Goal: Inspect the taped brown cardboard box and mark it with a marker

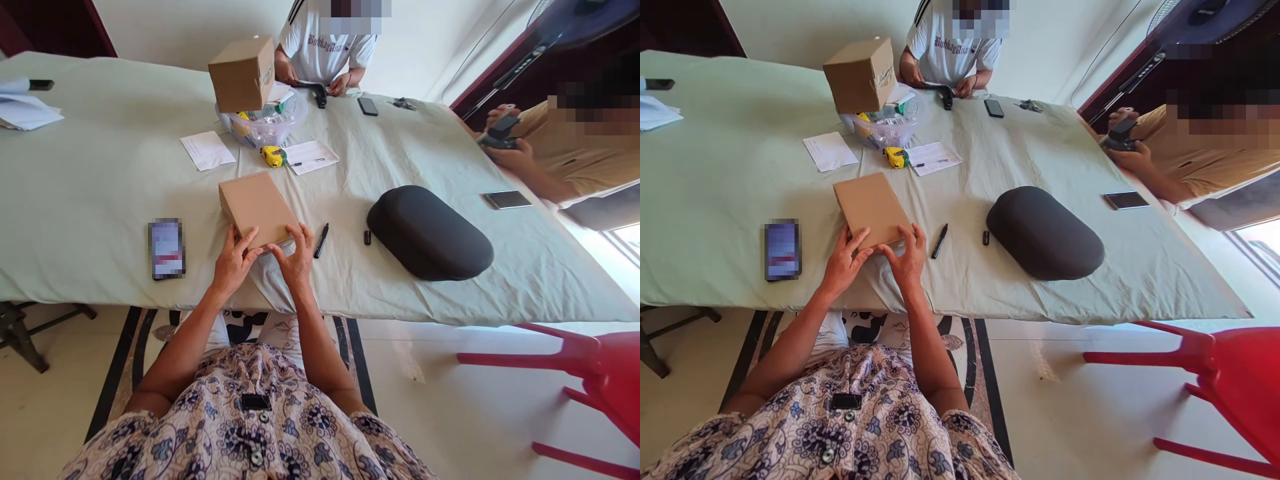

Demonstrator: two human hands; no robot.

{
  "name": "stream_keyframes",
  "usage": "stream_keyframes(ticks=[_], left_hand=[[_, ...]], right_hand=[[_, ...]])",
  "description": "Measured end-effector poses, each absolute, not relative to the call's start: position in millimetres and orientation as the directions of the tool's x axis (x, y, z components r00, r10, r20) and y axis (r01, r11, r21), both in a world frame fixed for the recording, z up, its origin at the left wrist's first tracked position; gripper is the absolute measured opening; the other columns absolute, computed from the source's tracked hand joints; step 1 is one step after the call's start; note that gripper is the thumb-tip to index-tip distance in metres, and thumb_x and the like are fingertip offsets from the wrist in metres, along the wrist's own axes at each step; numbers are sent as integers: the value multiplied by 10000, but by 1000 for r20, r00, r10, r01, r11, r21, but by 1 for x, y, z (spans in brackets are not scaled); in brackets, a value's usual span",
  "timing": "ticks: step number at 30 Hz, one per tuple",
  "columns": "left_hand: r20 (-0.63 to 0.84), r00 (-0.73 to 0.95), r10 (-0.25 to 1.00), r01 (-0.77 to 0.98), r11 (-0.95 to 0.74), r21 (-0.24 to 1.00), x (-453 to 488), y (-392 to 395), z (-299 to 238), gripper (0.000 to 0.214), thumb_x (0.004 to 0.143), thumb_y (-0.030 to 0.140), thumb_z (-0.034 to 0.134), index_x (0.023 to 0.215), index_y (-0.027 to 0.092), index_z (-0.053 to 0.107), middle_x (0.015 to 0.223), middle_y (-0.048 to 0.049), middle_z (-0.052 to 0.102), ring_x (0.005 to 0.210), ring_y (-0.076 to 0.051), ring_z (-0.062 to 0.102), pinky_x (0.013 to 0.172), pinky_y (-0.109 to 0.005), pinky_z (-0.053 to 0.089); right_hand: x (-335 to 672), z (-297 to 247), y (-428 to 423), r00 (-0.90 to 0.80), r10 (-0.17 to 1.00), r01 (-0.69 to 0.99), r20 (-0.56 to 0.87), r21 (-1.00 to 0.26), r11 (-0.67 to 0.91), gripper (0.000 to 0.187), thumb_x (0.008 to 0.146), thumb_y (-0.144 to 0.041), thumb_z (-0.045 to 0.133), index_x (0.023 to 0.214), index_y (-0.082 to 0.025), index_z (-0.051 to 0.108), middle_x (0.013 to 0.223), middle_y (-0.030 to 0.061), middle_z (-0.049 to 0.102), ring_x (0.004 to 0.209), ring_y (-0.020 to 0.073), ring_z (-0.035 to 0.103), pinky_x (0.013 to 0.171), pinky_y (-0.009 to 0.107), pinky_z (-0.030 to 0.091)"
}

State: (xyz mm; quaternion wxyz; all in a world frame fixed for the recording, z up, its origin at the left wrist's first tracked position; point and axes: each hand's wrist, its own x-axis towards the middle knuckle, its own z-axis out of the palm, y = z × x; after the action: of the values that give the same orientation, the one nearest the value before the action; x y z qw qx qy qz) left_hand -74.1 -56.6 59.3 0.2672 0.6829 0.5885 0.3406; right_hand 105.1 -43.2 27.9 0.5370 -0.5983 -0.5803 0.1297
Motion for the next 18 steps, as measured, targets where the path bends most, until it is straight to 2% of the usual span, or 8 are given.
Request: stream_keyframes(ticks=[3, 6, 9, 11, 13, 18], left_hand=[[222, 112, 969, 586, -245, 773, -84, -52, 54, 540, 1001, 558, 488, 1448, 276, 597, 1630, -120, 439, 1455, -313, 508, 1176, -485, 469], [274, 114, 955, 546, -290, 786, -91, -46, 48, 575, 1004, 596, 448, 1465, 274, 572, 1587, -97, 515, 1470, -284, 500, 1214, -464, 433], [244, 38, 969, 505, -230, 832, -91, -41, 42, 745, 961, 684, 464, 1562, 246, 433, 1566, -123, 540, 1441, -293, 535, 1185, -455, 461], [198, -20, 980, 481, -164, 861, -89, -41, 39, 854, 924, 745, 465, 1580, 203, 397, 1542, -162, 557, 1407, -320, 567, 1143, -457, 495], [170, -42, 985, 458, -132, 879, -88, -41, 38, 884, 906, 781, 449, 1549, 174, 445, 1512, -181, 582, 1384, -340, 584, 1121, -467, 505], [182, -108, 977, 376, -129, 918, -89, -50, 43, 821, 917, 777, 433, 1468, 179, 554, 1443, -158, 648, 1338, -313, 620, 1116, -435, 500]], right_hand=[[112, 24, -41, 397, 838, 394, 373, -894, 212, 484, 831, -593, 699, 1169, -250, 653, 1164, 98, 701, 1107, 247, 664, 952, 437, 559], [120, 22, -40, 432, 868, 208, 245, -964, 168, 414, 851, -554, 667, 1108, -230, 675, 1020, 65, 738, 935, 202, 694, 844, 367, 563], [124, 21, -38, 427, 883, 134, 192, -980, 148, 376, 851, -538, 654, 1042, -218, 702, 1014, 63, 740, 917, 187, 687, 864, 354, 547], [124, 22, -37, 424, 888, 116, 174, -984, 138, 377, 844, -536, 657, 1039, -217, 709, 1015, 60, 741, 920, 184, 678, 875, 353, 539], [123, 23, -38, 420, 894, 98, 157, -987, 127, 387, 832, -539, 662, 1036, -214, 716, 999, 56, 740, 905, 181, 671, 873, 353, 529], [117, 29, -51, 389, 913, 39, 120, -993, 114, 370, 832, -524, 659, 1018, -212, 729, 994, 51, 752, 882, 175, 657, 821, 332, 521]])
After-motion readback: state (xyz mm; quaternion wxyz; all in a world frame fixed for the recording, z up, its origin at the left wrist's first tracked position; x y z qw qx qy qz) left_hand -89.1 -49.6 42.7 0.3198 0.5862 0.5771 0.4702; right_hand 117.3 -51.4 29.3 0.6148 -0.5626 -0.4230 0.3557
